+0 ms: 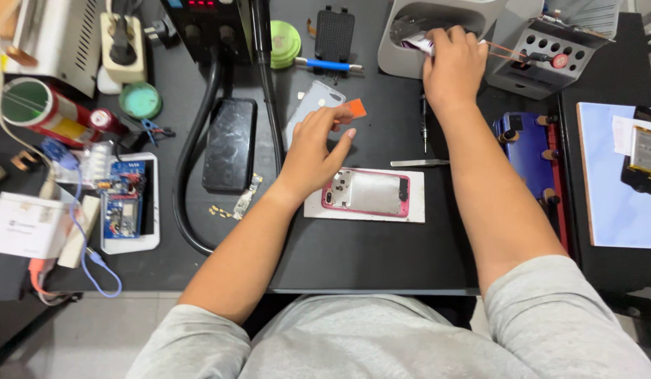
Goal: The person applies adhesive to the perimeter of a red smartphone back cover, then presses the cover onto the phone chassis. They use a blue battery removal tool to apply pressure and attach suction cups to the back for alignment. The phone remains on the workbench throughout.
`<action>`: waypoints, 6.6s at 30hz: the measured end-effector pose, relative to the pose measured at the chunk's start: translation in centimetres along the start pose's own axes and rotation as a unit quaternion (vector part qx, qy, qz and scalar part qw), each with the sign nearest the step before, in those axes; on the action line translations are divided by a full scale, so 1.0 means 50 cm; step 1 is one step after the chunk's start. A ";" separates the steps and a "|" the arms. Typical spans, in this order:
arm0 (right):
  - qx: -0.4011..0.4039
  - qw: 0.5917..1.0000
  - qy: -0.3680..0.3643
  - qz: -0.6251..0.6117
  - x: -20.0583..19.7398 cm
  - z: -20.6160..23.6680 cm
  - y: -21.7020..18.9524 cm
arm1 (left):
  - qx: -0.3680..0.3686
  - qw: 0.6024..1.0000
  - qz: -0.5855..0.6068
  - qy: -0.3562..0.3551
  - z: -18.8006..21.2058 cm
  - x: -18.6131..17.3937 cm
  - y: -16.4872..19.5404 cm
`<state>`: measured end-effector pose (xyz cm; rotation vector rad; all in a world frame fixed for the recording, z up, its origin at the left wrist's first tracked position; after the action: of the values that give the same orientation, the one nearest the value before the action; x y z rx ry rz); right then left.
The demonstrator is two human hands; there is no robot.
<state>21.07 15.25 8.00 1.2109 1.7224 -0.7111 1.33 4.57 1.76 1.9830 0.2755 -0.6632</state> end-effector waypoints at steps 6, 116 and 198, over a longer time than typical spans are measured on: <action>-0.062 0.977 0.072 -0.193 -0.054 0.047 -0.004 | 0.022 0.999 0.028 0.030 -0.005 -0.009 0.000; -0.046 0.721 -0.369 -0.584 0.089 0.174 -0.082 | -0.095 0.909 0.379 0.145 -0.005 -0.025 -0.071; -0.148 0.822 -0.313 -0.451 0.054 0.171 -0.089 | -0.092 0.905 0.389 0.141 -0.004 -0.024 -0.084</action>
<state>19.42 7.69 1.63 -0.1622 1.6626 -1.1623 -1.52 6.89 -0.61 1.7936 -0.2778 0.1629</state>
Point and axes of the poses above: each hand's wrist, its own z-axis away from the middle knuckle, its own x-axis out of the palm, y = z × x, the point moved 4 cm from there along -z, towards the middle knuckle, and after that the axes turned 13 degrees about -y, right-handed, at the moved point
